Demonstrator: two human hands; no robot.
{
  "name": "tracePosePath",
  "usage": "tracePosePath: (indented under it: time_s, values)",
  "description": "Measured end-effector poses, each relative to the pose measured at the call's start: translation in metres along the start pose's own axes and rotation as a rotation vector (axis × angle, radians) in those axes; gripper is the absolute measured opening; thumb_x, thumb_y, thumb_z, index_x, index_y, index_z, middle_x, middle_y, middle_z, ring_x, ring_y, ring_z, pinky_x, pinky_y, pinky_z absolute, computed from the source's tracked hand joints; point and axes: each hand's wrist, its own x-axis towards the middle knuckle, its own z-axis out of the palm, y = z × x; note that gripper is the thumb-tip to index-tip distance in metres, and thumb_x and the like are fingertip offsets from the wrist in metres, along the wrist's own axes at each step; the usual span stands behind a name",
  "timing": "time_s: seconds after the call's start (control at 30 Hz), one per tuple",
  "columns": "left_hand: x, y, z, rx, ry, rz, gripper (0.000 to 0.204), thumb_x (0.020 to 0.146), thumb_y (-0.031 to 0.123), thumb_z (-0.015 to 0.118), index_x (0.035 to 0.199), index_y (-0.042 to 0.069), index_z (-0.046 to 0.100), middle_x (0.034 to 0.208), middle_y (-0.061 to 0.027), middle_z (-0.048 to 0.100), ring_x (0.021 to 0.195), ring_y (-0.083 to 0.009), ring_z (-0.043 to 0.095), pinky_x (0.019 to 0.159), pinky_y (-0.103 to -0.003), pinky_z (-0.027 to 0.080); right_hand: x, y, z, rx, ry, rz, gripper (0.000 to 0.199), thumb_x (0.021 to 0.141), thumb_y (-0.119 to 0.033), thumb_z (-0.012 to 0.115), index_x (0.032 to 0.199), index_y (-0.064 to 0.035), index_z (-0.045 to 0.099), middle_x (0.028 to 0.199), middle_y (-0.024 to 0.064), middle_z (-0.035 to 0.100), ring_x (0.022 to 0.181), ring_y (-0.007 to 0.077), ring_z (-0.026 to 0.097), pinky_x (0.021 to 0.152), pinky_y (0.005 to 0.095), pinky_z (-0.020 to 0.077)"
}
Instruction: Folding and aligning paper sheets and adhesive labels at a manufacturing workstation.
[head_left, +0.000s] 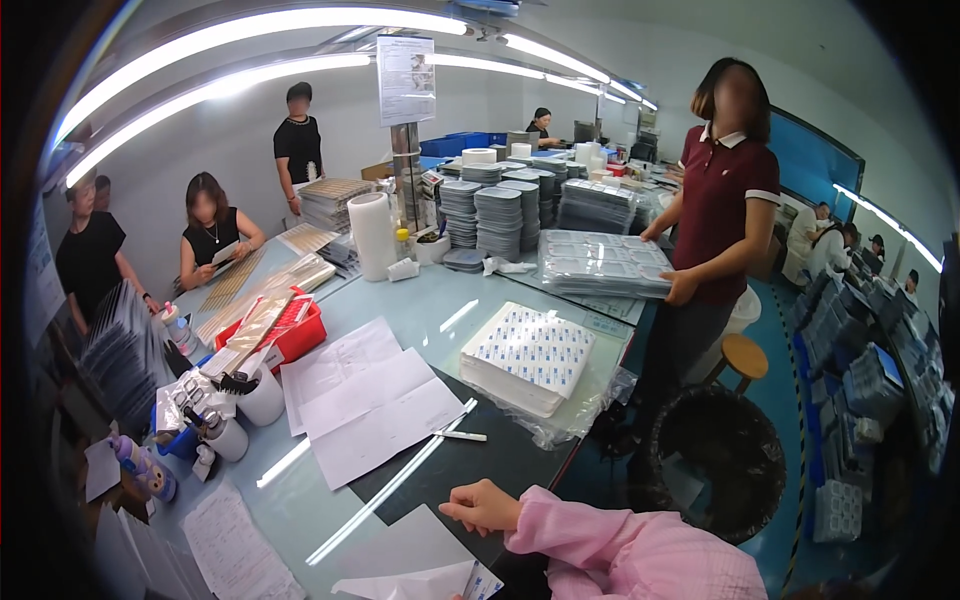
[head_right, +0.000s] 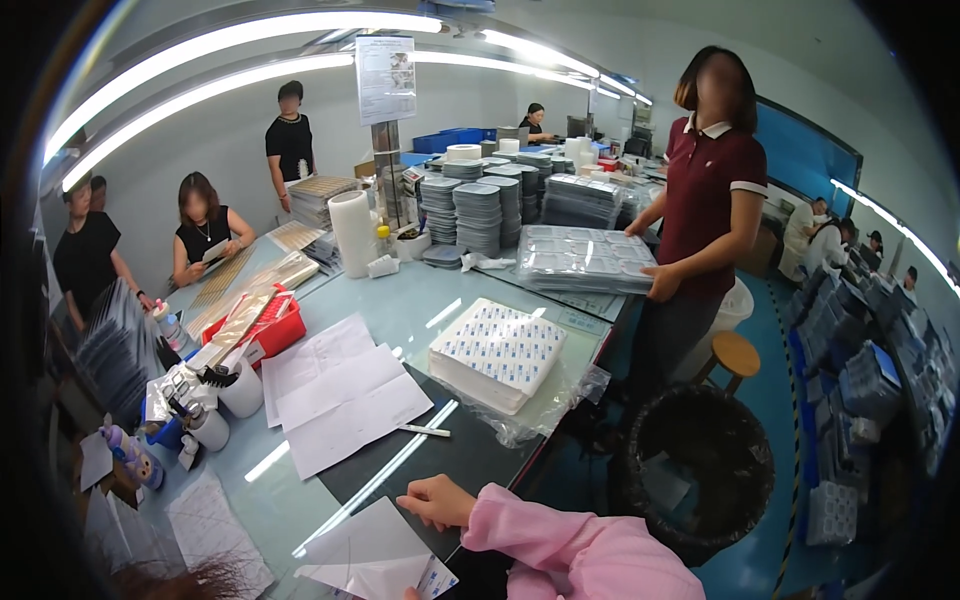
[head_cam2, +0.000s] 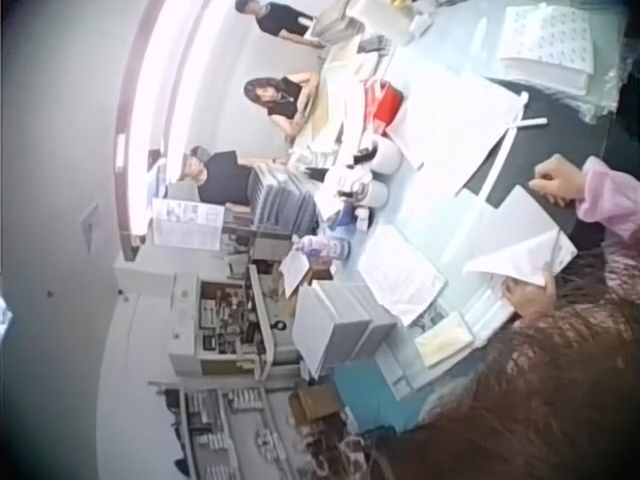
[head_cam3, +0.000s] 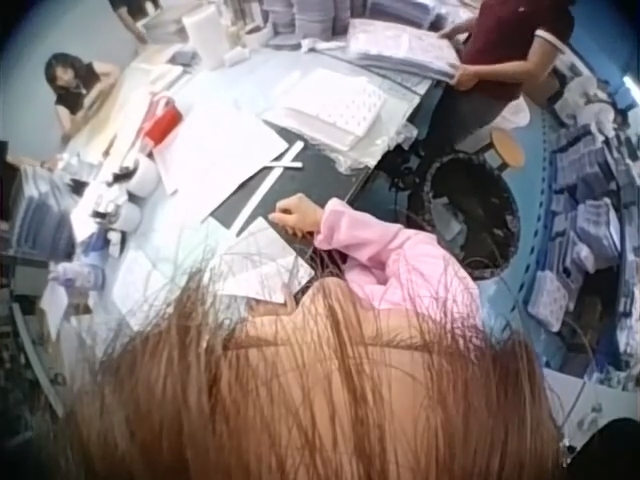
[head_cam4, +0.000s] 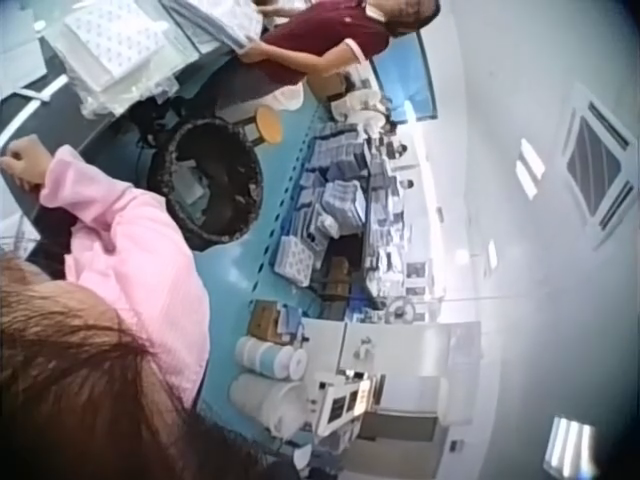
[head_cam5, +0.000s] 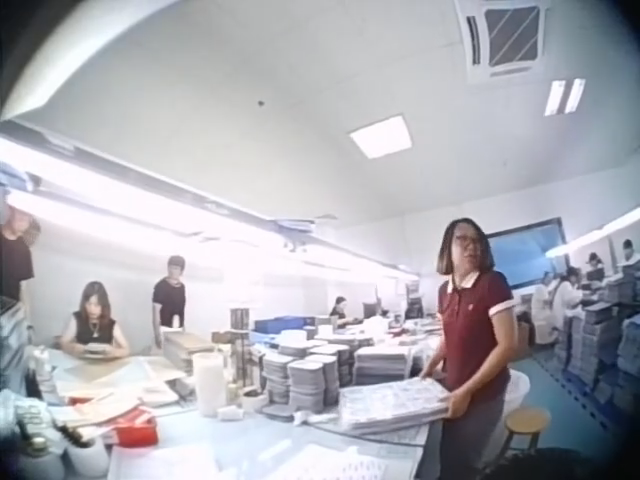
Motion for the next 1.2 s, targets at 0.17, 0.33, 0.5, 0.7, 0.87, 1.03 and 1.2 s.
tracePosePath:
  time_s: [0.17,0.33,0.5,0.7,0.87,1.03,1.2]
  values:
    - [0.001,-0.001,0.001,-0.048,0.043,0.053,0.059,0.081,0.045,0.071,0.111,-0.006,0.068,0.109,-0.0261,0.066,0.101,-0.0477,0.058,0.094,-0.057,0.041,0.000,-0.002,0.001,0.010,0.023,-0.009,0.036,0.098,-0.031,0.062,0.077,-0.0018,0.059,0.058,0.0056,0.060,0.041,0.0103,0.052,0.039,0.0258,0.0376]
    - [0.003,-0.002,-0.003,-0.057,0.008,0.090,0.057,0.084,0.044,0.069,0.113,-0.006,0.067,0.111,-0.0250,0.067,0.102,-0.0472,0.058,0.095,-0.057,0.039,-0.001,-0.003,0.000,0.014,0.026,-0.015,0.036,0.099,-0.030,0.061,0.077,-0.0017,0.059,0.059,0.0051,0.060,0.041,0.0102,0.051,0.039,0.0257,0.0377]
    - [0.003,0.000,-0.004,-0.080,0.008,0.081,0.057,0.084,0.044,0.068,0.113,-0.005,0.068,0.112,-0.0242,0.067,0.102,-0.0470,0.058,0.094,-0.056,0.040,-0.001,-0.003,-0.001,0.008,0.026,-0.026,0.036,0.098,-0.030,0.062,0.077,-0.0017,0.059,0.059,0.0049,0.060,0.041,0.0100,0.051,0.039,0.0255,0.0376]
    - [0.003,0.000,-0.003,-0.064,-0.014,0.096,0.059,0.083,0.045,0.069,0.114,-0.005,0.067,0.114,-0.0244,0.066,0.102,-0.0471,0.058,0.093,-0.056,0.041,0.000,-0.001,-0.001,0.025,0.027,-0.024,0.036,0.098,-0.031,0.062,0.077,-0.0021,0.060,0.058,0.0046,0.059,0.041,0.0100,0.051,0.039,0.0253,0.0377]
    - [0.002,0.000,0.000,-0.037,0.033,0.068,0.064,0.082,0.047,0.069,0.118,-0.005,0.065,0.116,-0.0294,0.063,0.104,-0.0490,0.057,0.094,-0.058,0.041,0.000,0.002,-0.001,0.038,0.016,-0.022,0.036,0.099,-0.031,0.061,0.078,-0.0022,0.060,0.059,0.0043,0.059,0.041,0.0097,0.051,0.039,0.0252,0.0378]
    - [-0.004,-0.008,0.012,-0.006,0.036,0.053,0.069,0.082,0.049,0.070,0.122,-0.007,0.062,0.116,-0.0314,0.062,0.107,-0.0502,0.056,0.096,-0.058,0.040,-0.001,0.000,0.000,0.038,0.015,-0.030,0.036,0.099,-0.031,0.061,0.078,-0.0023,0.060,0.058,0.0039,0.059,0.041,0.0095,0.051,0.039,0.0253,0.0377]
    - [-0.004,-0.006,0.014,-0.035,0.071,0.031,0.071,0.082,0.049,0.070,0.125,-0.007,0.060,0.118,-0.0309,0.062,0.108,-0.0499,0.056,0.099,-0.058,0.039,0.000,0.002,-0.001,0.039,0.014,-0.031,0.036,0.099,-0.031,0.061,0.078,-0.0023,0.060,0.058,0.0040,0.059,0.041,0.0096,0.051,0.039,0.0254,0.0376]
